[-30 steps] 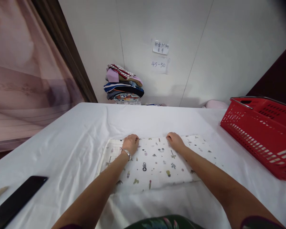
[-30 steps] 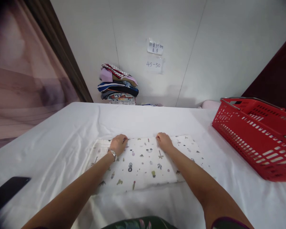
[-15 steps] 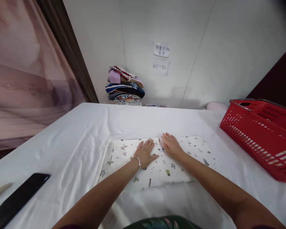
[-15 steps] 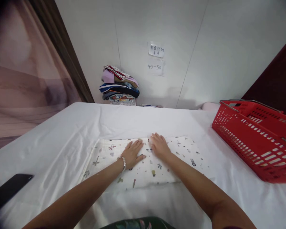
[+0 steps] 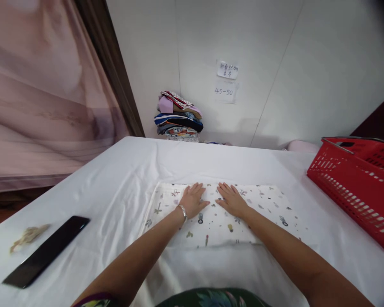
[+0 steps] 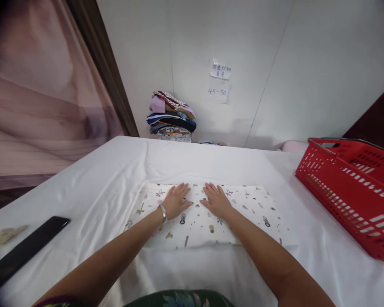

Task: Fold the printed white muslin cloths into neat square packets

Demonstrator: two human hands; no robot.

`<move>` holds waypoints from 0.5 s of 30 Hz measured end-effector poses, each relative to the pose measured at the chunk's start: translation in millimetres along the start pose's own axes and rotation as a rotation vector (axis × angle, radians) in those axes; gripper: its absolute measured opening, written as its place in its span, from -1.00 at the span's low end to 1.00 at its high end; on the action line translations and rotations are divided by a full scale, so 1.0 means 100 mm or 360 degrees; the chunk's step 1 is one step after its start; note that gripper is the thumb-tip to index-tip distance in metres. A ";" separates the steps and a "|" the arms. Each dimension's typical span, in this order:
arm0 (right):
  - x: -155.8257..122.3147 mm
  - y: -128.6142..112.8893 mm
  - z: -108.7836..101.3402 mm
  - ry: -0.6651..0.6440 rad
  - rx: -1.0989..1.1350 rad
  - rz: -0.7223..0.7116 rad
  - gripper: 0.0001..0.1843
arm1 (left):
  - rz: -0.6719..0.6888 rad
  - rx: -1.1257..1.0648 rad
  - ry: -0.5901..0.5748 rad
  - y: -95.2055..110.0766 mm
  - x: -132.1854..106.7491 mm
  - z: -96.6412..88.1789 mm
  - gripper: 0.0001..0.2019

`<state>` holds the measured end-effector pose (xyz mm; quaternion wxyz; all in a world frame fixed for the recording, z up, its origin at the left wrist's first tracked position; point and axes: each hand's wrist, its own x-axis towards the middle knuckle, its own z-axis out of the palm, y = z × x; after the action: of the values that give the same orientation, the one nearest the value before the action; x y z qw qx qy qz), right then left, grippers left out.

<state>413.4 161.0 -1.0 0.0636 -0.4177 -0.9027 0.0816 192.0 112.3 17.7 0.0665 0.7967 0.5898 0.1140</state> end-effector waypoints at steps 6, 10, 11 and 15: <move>0.01 -0.01 -0.06 -0.0100 0.0009 0.0044 -0.26 | -0.0777 0.0222 0.0181 -0.62 -0.52 -0.40 -0.49; -0.03 -0.19 -0.14 -0.0131 0.0003 0.0118 -0.26 | -0.1142 -0.0012 0.0010 -0.86 -0.82 -0.51 -0.45; -0.05 -0.25 -0.15 -0.0101 -0.0002 0.0127 -0.25 | -0.1190 -0.0082 -0.0011 -0.89 -0.87 -0.51 -0.45; -0.12 -0.50 -0.08 -0.0092 0.0027 0.0179 -0.23 | -0.1330 -0.0339 0.0009 -0.93 -0.92 -0.49 -0.46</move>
<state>385.0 120.9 15.8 0.0363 -0.4647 -0.8785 0.1047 67.7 50.8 33.5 0.1871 0.4777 0.8469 0.1398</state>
